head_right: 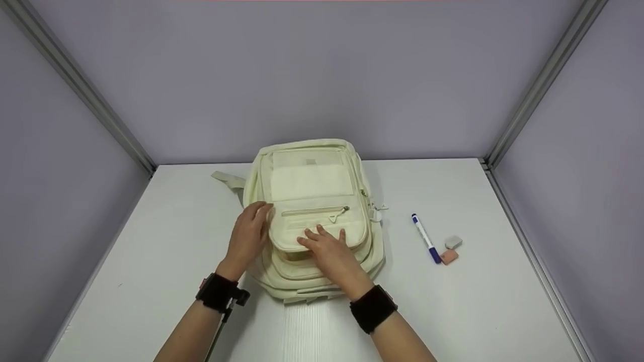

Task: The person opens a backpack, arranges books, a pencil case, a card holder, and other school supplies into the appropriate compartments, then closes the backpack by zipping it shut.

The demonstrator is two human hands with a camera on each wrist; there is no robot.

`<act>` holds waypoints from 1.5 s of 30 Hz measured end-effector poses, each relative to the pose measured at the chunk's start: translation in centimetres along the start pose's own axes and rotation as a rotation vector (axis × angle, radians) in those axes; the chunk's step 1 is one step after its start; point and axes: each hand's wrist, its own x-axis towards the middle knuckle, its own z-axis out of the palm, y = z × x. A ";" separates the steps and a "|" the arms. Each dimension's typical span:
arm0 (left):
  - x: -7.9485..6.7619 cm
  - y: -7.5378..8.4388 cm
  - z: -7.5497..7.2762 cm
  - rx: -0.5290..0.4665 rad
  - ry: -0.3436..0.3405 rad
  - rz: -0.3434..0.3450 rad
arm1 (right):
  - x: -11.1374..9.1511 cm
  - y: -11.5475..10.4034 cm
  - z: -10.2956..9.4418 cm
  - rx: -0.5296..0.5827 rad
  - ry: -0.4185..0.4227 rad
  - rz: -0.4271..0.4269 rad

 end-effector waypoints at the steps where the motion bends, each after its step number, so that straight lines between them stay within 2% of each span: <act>1: -0.3 0.1 0.0 -0.052 -0.020 0.052 | 0.0 -0.1 -0.2 0.003 -0.007 0.009; 4: -1.3 0.3 -0.2 -0.195 -0.099 0.183 | -0.1 -0.3 -0.9 0.016 -0.018 0.019; 7: -2.2 0.4 -0.2 -0.266 -0.148 0.259 | -0.3 -0.5 -1.6 0.028 -0.042 0.027; 11: -2.8 0.3 -0.6 -0.316 -0.184 0.277 | -0.5 -0.8 -2.5 0.045 -0.075 0.026; 15: -2.9 0.3 -1.1 -0.377 -0.218 0.286 | -0.6 -1.0 -3.6 0.062 -0.077 -0.022; 19: -2.7 0.3 -1.3 -0.352 -0.197 0.320 | -0.8 -1.1 -4.8 0.057 -0.080 -0.085; 26: -1.6 0.7 -1.4 -0.293 -0.089 0.351 | -0.6 -1.1 -6.8 0.098 -0.051 -0.125; 31: -0.2 1.1 -1.6 -0.299 -0.060 0.287 | -0.2 -0.9 -7.4 0.076 0.025 -0.115; 36: 1.0 1.2 -1.6 -0.298 -0.074 0.203 | 0.0 -0.7 -7.5 0.059 0.096 -0.091; 41: 1.8 0.9 -1.6 -0.329 -0.064 0.132 | 0.3 -0.1 -7.7 0.021 0.266 -0.131; 45: 2.3 0.7 -1.5 -0.398 -0.063 0.025 | 0.3 0.6 -7.9 -0.014 0.404 -0.147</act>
